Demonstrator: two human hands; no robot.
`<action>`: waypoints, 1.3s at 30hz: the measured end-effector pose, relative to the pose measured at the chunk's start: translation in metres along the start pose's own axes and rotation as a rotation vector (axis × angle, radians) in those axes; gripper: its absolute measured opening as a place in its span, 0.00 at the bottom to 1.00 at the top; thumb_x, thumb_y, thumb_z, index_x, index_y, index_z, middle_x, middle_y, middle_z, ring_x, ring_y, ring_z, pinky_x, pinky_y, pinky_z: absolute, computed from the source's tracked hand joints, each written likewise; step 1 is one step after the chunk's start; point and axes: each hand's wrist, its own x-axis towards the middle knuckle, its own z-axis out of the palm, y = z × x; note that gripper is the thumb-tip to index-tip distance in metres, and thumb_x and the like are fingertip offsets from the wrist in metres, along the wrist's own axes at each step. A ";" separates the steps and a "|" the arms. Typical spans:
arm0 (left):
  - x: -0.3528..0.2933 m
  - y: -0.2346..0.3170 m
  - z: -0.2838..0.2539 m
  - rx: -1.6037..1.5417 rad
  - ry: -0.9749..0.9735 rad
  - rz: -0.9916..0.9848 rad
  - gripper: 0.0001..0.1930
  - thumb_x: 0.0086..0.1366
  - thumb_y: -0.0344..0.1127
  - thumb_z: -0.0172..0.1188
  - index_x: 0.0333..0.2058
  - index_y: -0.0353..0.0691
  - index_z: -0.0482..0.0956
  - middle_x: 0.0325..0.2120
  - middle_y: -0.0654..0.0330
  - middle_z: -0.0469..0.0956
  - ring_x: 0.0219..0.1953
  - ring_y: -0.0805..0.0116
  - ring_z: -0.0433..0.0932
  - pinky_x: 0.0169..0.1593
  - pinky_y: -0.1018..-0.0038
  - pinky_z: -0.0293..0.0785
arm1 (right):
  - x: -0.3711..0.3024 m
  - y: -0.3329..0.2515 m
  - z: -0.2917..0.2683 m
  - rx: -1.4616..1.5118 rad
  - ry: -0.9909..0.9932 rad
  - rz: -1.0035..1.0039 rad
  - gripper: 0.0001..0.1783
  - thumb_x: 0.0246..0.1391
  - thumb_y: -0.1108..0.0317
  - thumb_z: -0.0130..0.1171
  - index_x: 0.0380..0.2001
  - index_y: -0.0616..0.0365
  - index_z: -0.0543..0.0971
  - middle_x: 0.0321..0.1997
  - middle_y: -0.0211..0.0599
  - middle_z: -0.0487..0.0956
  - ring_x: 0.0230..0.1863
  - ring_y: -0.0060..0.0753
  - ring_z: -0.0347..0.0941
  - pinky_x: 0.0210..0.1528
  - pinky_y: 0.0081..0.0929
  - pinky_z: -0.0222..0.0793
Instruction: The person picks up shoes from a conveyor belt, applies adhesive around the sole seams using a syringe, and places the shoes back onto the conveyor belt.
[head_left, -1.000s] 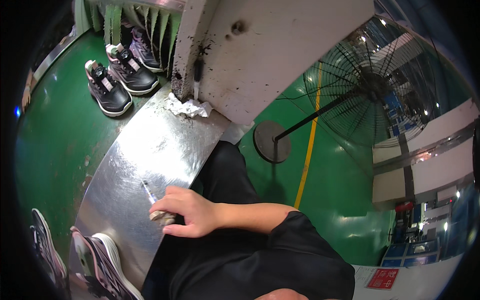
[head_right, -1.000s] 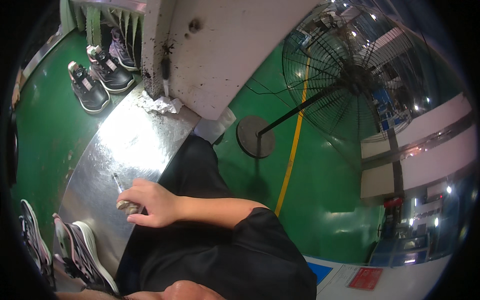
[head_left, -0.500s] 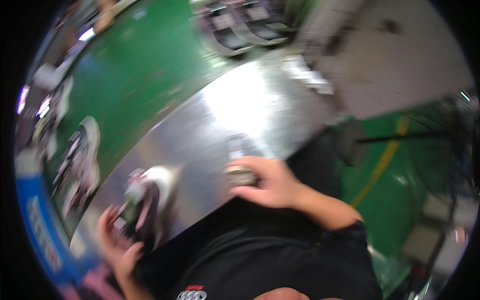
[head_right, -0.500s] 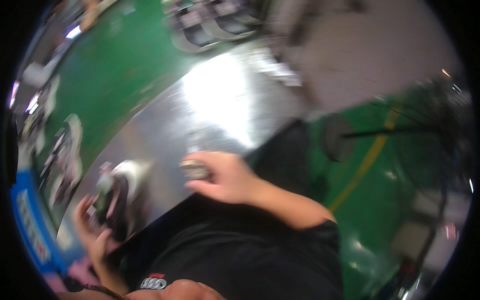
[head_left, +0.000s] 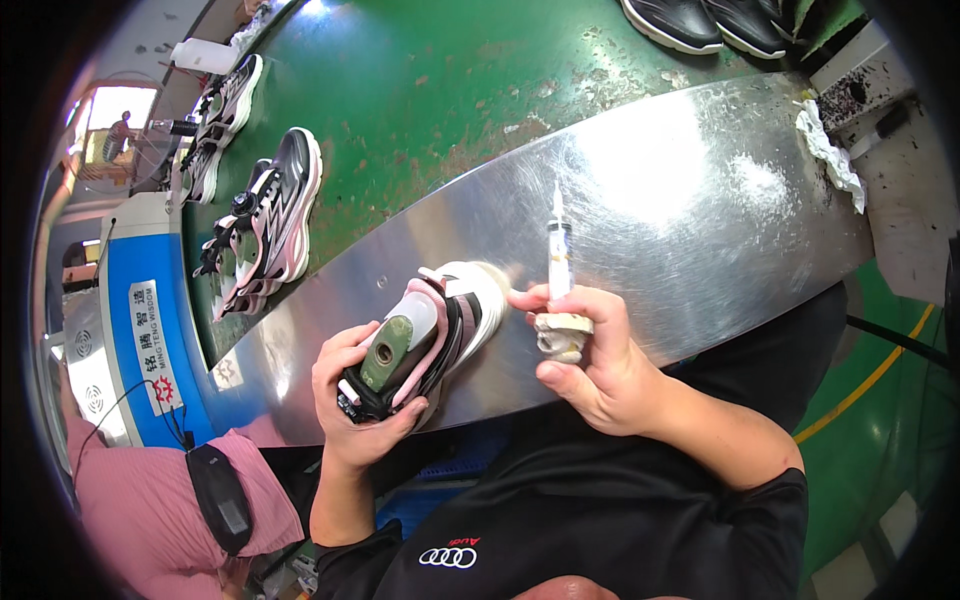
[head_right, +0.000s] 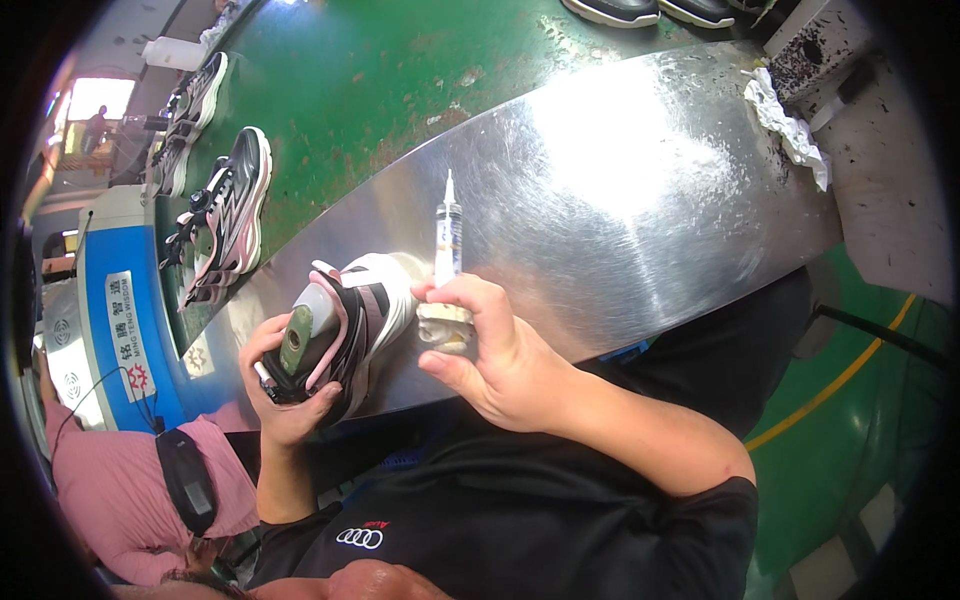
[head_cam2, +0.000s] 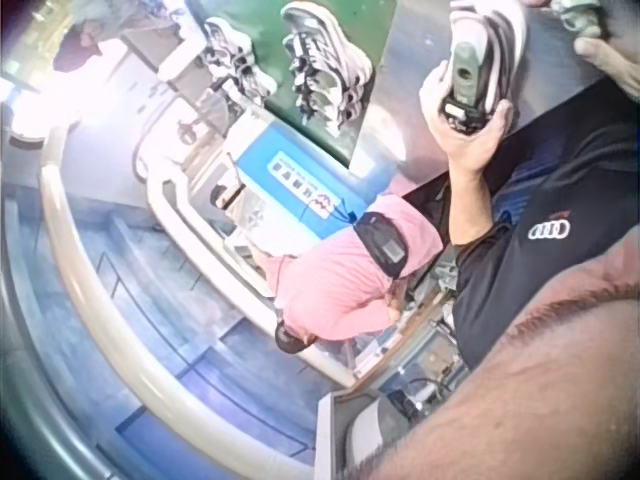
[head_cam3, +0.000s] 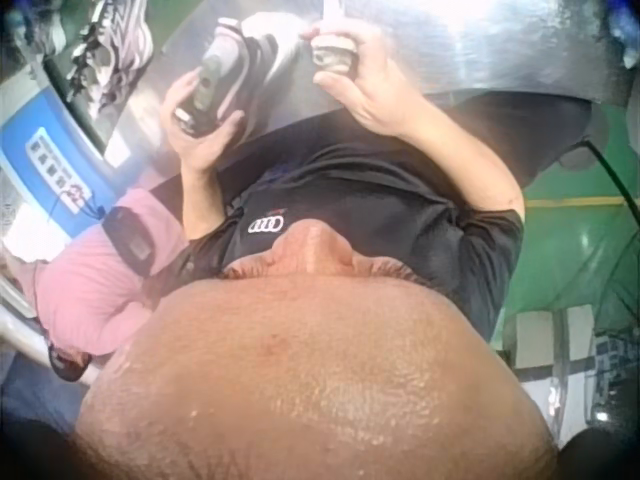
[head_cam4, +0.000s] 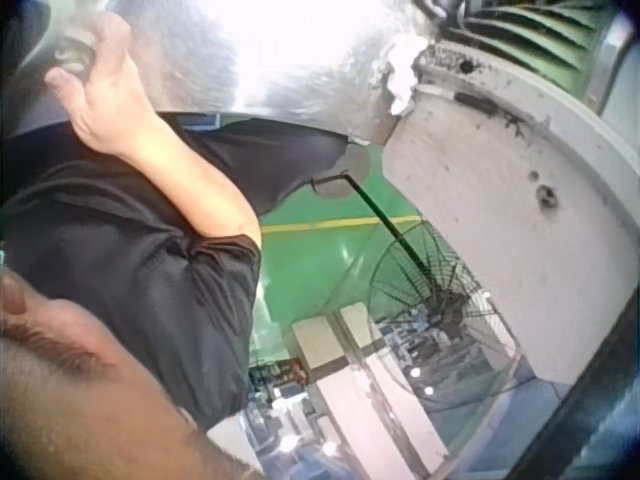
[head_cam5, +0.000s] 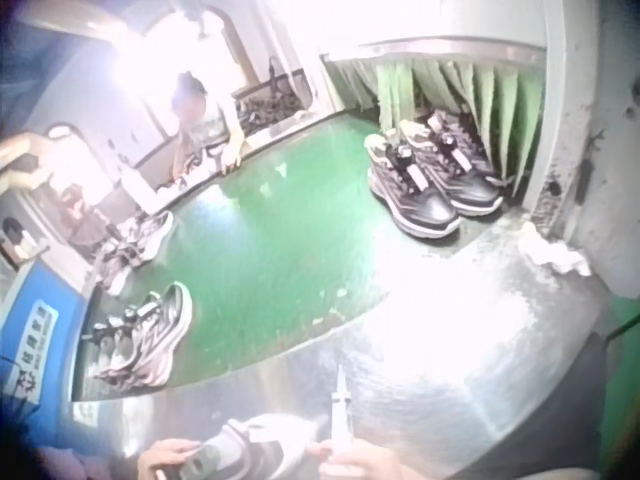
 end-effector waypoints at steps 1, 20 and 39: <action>0.001 -0.001 0.000 0.014 -0.011 0.005 0.38 0.40 0.29 0.74 0.50 0.37 0.63 0.49 0.43 0.68 0.51 0.53 0.70 0.56 0.61 0.64 | 0.005 0.003 0.005 0.006 0.031 -0.008 0.27 0.59 0.68 0.55 0.56 0.55 0.54 0.54 0.49 0.66 0.53 0.38 0.67 0.55 0.33 0.62; -0.002 0.000 -0.001 0.073 0.009 0.012 0.35 0.40 0.32 0.73 0.47 0.37 0.64 0.45 0.43 0.70 0.48 0.54 0.71 0.54 0.62 0.66 | 0.007 0.011 0.012 0.005 -0.030 -0.030 0.27 0.59 0.65 0.56 0.55 0.55 0.54 0.54 0.49 0.67 0.57 0.41 0.65 0.59 0.40 0.59; -0.003 0.003 -0.005 0.065 0.008 -0.020 0.33 0.40 0.30 0.72 0.46 0.36 0.65 0.44 0.48 0.71 0.49 0.55 0.72 0.55 0.63 0.66 | 0.006 0.000 0.017 -0.079 -0.082 0.052 0.27 0.58 0.69 0.55 0.55 0.56 0.54 0.54 0.49 0.68 0.54 0.40 0.67 0.57 0.36 0.61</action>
